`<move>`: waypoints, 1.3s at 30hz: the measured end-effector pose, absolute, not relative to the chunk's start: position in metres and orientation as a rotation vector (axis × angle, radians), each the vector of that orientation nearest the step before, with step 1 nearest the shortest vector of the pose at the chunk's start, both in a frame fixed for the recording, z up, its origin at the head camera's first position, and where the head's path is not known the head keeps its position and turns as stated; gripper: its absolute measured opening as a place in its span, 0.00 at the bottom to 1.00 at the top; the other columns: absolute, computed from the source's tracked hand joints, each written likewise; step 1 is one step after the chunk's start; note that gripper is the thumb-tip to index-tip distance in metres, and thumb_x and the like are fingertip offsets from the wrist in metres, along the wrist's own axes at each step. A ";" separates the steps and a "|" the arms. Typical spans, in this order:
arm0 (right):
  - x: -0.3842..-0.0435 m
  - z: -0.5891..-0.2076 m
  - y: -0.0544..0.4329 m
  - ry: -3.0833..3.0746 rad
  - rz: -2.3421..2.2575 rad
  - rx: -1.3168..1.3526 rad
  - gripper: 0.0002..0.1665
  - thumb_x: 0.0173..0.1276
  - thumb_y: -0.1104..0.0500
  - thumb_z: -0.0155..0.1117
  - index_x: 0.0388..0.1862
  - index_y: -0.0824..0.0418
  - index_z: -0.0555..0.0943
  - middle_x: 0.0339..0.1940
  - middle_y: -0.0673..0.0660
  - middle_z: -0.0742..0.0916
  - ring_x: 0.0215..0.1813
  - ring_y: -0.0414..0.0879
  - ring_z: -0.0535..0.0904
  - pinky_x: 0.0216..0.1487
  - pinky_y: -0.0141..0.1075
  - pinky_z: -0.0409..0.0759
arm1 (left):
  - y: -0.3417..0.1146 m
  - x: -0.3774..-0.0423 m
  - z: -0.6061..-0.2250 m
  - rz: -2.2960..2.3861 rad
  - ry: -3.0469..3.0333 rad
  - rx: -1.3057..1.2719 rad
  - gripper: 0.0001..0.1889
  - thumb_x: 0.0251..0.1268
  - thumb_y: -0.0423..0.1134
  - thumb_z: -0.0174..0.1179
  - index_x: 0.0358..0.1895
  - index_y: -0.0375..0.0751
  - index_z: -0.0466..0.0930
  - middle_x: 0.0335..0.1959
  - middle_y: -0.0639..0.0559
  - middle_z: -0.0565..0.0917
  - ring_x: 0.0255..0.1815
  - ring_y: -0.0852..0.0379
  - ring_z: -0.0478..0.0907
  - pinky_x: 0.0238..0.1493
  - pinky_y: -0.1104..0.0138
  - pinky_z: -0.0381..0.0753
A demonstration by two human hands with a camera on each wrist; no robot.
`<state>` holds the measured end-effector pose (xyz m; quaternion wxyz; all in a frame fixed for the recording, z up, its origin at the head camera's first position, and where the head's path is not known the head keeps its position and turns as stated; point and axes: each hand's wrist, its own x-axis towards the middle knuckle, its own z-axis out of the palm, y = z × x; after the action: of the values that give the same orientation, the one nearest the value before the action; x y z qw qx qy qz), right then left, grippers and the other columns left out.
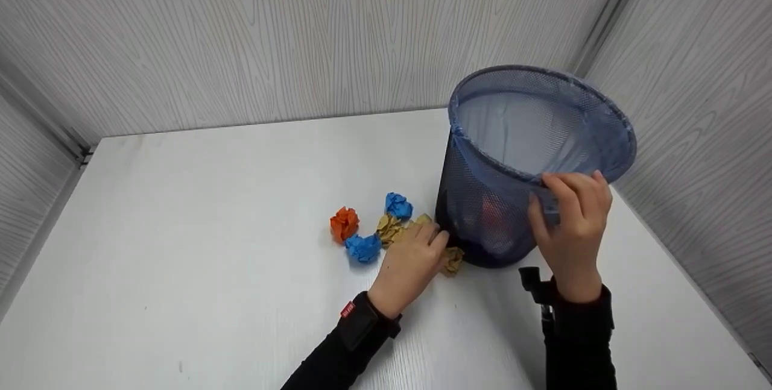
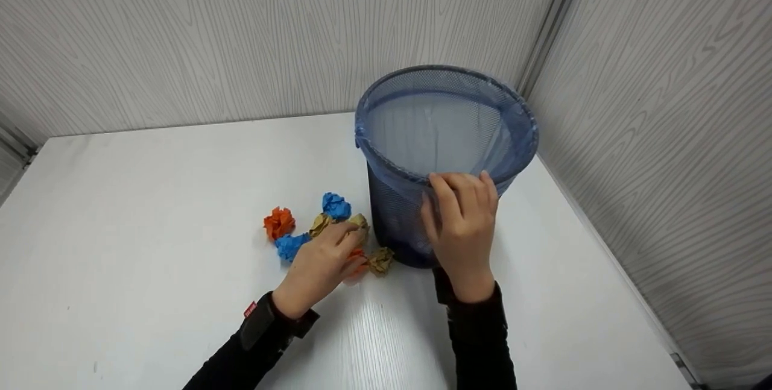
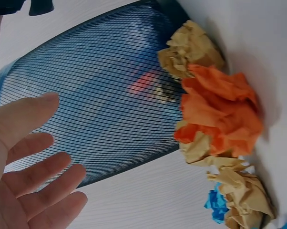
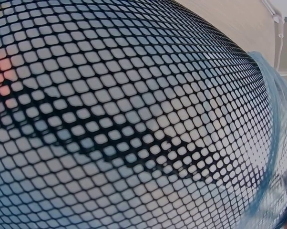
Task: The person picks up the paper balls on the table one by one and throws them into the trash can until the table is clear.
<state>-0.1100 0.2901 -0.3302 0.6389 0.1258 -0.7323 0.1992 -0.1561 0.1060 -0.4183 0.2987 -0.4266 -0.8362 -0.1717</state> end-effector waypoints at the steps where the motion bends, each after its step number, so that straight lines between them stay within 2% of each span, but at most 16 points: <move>1: -0.110 -0.331 0.291 -1.673 0.455 0.287 0.11 0.56 0.61 0.59 0.32 0.71 0.77 0.31 0.63 0.78 0.37 0.58 0.70 0.56 0.53 0.58 | 0.106 -0.157 -0.421 -0.443 -2.247 -1.131 0.15 0.49 0.41 0.65 0.40 0.38 0.78 0.39 0.47 0.77 0.42 0.53 0.74 0.40 0.69 0.75; 4: -0.111 -0.332 0.292 -1.677 0.453 0.285 0.12 0.57 0.60 0.59 0.32 0.71 0.77 0.32 0.63 0.78 0.38 0.58 0.71 0.56 0.53 0.57 | 0.107 -0.159 -0.427 -0.419 -2.333 -1.130 0.15 0.50 0.44 0.64 0.39 0.39 0.79 0.40 0.47 0.77 0.43 0.52 0.73 0.39 0.68 0.76; 9: -0.112 -0.334 0.294 -1.678 0.449 0.282 0.13 0.58 0.59 0.59 0.32 0.70 0.77 0.32 0.62 0.78 0.38 0.58 0.71 0.56 0.53 0.58 | 0.109 -0.161 -0.436 -0.374 -2.446 -1.163 0.15 0.48 0.47 0.65 0.35 0.41 0.80 0.38 0.50 0.77 0.41 0.53 0.73 0.30 0.68 0.77; 17: -0.112 -0.334 0.294 -1.673 0.451 0.283 0.13 0.58 0.59 0.59 0.32 0.70 0.77 0.32 0.62 0.78 0.38 0.58 0.71 0.56 0.53 0.58 | 0.108 -0.164 -0.448 -0.317 -2.543 -1.202 0.12 0.47 0.44 0.65 0.33 0.42 0.80 0.38 0.49 0.78 0.39 0.53 0.73 0.29 0.67 0.77; 26: -0.112 -0.334 0.294 -1.675 0.455 0.291 0.14 0.59 0.58 0.59 0.32 0.70 0.77 0.32 0.62 0.78 0.38 0.57 0.71 0.56 0.52 0.58 | 0.108 -0.165 -0.452 -0.328 -2.628 -1.192 0.11 0.53 0.45 0.61 0.34 0.42 0.81 0.34 0.49 0.77 0.36 0.53 0.73 0.23 0.66 0.75; 32: -0.111 -0.332 0.292 -1.671 0.451 0.298 0.11 0.56 0.61 0.59 0.32 0.71 0.77 0.31 0.62 0.78 0.37 0.58 0.71 0.55 0.53 0.58 | 0.107 -0.165 -0.452 -0.270 -2.631 -1.144 0.10 0.54 0.46 0.60 0.31 0.43 0.82 0.35 0.48 0.77 0.31 0.53 0.74 0.19 0.65 0.75; 39: -0.111 -0.331 0.291 -1.669 0.450 0.295 0.12 0.57 0.61 0.59 0.32 0.71 0.77 0.31 0.63 0.78 0.37 0.57 0.71 0.56 0.52 0.58 | 0.105 -0.162 -0.449 -0.295 -2.667 -1.165 0.06 0.51 0.37 0.62 0.33 0.41 0.82 0.37 0.46 0.78 0.28 0.52 0.75 0.20 0.64 0.75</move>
<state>-0.1106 0.2909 -0.3314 0.6397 0.1293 -0.7315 0.1974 -0.1624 0.1054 -0.4493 0.1080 -0.3960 -0.9063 -0.1003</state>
